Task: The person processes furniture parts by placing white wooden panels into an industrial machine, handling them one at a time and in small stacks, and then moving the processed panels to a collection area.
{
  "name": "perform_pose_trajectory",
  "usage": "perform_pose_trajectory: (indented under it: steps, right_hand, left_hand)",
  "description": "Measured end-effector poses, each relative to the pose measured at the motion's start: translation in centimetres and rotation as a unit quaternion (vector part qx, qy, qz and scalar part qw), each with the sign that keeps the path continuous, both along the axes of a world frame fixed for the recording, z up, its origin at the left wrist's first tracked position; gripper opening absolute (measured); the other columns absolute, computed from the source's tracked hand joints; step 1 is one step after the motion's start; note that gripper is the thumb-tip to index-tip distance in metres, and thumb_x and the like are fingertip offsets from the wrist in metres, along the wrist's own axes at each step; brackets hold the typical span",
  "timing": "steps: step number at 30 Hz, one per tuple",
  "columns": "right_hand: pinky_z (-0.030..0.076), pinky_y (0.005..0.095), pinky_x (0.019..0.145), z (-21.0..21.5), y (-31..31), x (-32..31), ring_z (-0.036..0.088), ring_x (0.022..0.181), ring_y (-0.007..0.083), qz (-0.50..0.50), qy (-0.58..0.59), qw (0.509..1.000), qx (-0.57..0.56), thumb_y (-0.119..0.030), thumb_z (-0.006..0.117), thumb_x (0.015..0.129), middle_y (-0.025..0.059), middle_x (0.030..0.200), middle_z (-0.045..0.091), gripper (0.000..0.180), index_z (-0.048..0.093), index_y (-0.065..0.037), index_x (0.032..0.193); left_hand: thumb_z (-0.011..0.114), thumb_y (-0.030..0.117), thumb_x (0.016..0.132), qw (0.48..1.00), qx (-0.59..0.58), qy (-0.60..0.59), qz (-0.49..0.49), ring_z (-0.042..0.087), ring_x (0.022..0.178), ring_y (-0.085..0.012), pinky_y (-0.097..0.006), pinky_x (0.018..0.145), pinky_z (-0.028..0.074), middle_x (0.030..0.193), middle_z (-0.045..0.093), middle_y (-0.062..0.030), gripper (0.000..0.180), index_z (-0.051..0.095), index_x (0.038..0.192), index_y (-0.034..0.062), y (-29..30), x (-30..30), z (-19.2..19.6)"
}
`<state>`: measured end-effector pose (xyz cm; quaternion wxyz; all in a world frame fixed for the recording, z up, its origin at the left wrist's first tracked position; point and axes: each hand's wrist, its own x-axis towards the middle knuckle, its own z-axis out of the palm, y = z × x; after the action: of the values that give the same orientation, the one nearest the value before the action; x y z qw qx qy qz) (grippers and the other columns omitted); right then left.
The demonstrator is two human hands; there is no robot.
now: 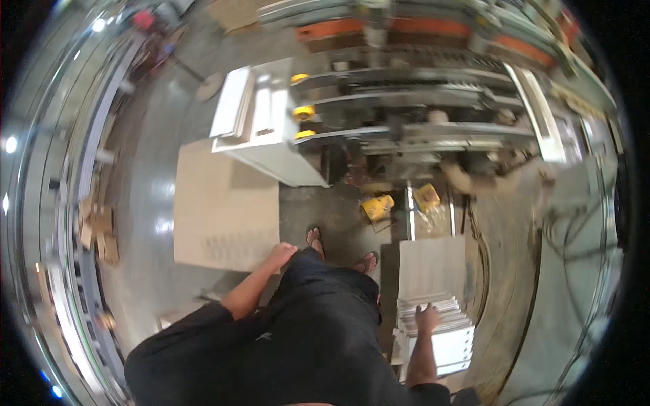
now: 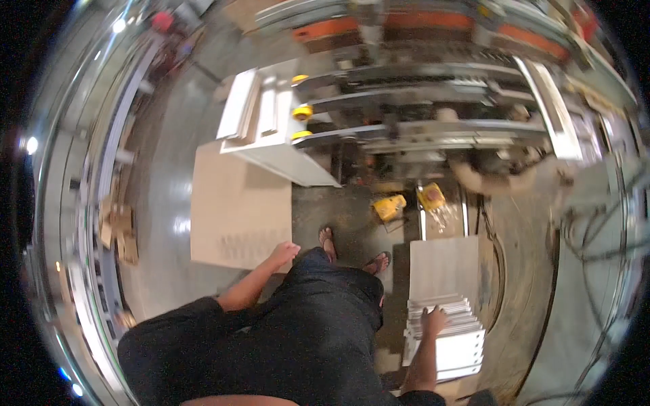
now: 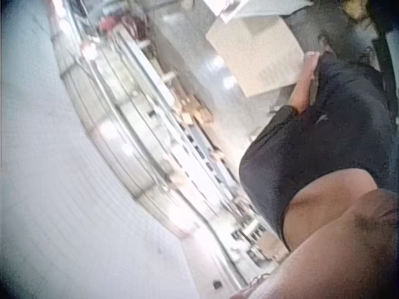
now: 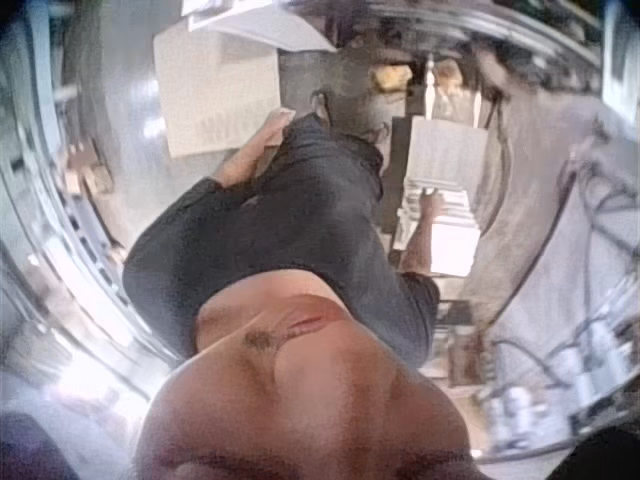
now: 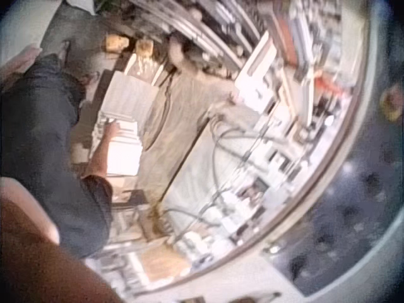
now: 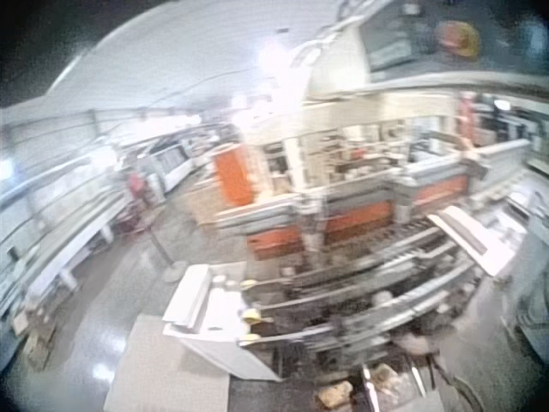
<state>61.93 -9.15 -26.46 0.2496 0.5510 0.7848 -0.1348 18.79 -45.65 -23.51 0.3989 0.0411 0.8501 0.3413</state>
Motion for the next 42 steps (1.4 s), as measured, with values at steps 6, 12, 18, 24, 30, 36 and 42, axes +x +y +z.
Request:
perform_pose_trajectory:
  steps: [6,12,18,24,30,36,42]
  right_hand:
    - [0.050,0.0487,0.090,-3.0,-2.8,-9.8,0.062,0.105,0.0438,-0.001,0.199,0.977,-0.081,-0.038,0.070,0.083,0.0290,0.110,0.065,0.056,0.061,0.004,0.120]
    - [0.051,0.0460,0.085,1.0,-6.0,-26.8,0.065,0.098,0.0408,0.131,0.273,0.945,-0.123,-0.037,0.071,0.081,0.0240,0.101,0.068,0.053,0.062,-0.002,0.119]
    - [0.050,0.0435,0.077,13.5,-16.1,-52.4,0.063,0.089,0.0368,0.275,0.511,0.799,-0.155,-0.029,0.070,0.085,0.0219,0.100,0.064,0.058,0.052,0.002,0.132]
    - [0.051,0.0462,0.088,18.5,-14.6,-70.6,0.060,0.103,0.0424,0.248,0.529,0.807,0.082,-0.018,0.069,0.080,0.0274,0.122,0.056,0.063,0.047,0.004,0.135]
    - [0.052,0.0500,0.084,18.0,-15.6,-76.7,0.058,0.103,0.0458,0.292,0.315,0.901,0.054,-0.019,0.073,0.077,0.0289,0.115,0.055,0.084,0.027,-0.004,0.145]
    - [0.051,0.0510,0.084,18.2,-16.1,-76.9,0.059,0.102,0.0443,0.268,0.316,0.907,0.079,-0.019,0.074,0.074,0.0261,0.112,0.058,0.086,0.029,-0.007,0.145]
    - [0.051,0.0485,0.080,18.6,-14.9,-72.1,0.062,0.093,0.0429,0.218,0.399,0.889,0.050,-0.013,0.066,0.075,0.0234,0.097,0.063,0.065,0.047,-0.009,0.136]
  left_hand:
    - [0.067,0.034,0.090,0.995,-0.028,-0.045,0.088,0.058,0.078,-0.0162,-0.033,0.070,0.048,0.085,0.065,-0.0060,0.036,0.067,0.101,-0.0006,-2.6,-1.7,-2.8]
    - [0.064,0.037,0.086,0.984,-0.019,-0.014,0.179,0.068,0.084,-0.0298,-0.040,0.077,0.050,0.092,0.071,-0.0195,0.042,0.070,0.096,-0.0036,-8.0,-4.7,-6.5]
    - [0.062,0.051,0.090,0.929,0.055,-0.143,0.338,0.060,0.089,-0.0231,-0.042,0.077,0.047,0.107,0.065,-0.0146,0.064,0.054,0.131,0.0024,-18.0,-9.0,-12.3]
    - [0.064,0.047,0.089,0.893,0.058,-0.183,0.407,0.061,0.105,-0.0284,-0.051,0.082,0.044,0.120,0.063,-0.0168,0.082,0.026,0.151,0.0086,-21.3,-13.6,-8.2]
    - [0.061,0.043,0.092,0.883,-0.025,-0.173,0.435,0.059,0.089,-0.0246,-0.043,0.078,0.045,0.110,0.064,-0.0144,0.052,0.051,0.127,0.0053,-24.8,-15.7,-6.8]
    - [0.060,0.030,0.092,0.909,0.081,0.123,0.389,0.063,0.090,-0.0213,-0.036,0.079,0.048,0.096,0.068,-0.0132,0.035,0.064,0.104,-0.0031,-20.2,-22.6,-0.5]
    - [0.063,0.024,0.092,0.880,0.243,0.284,0.293,0.066,0.103,-0.0252,-0.035,0.090,0.049,0.106,0.069,-0.0160,0.033,0.063,0.112,-0.0022,-7.5,-33.7,15.0]
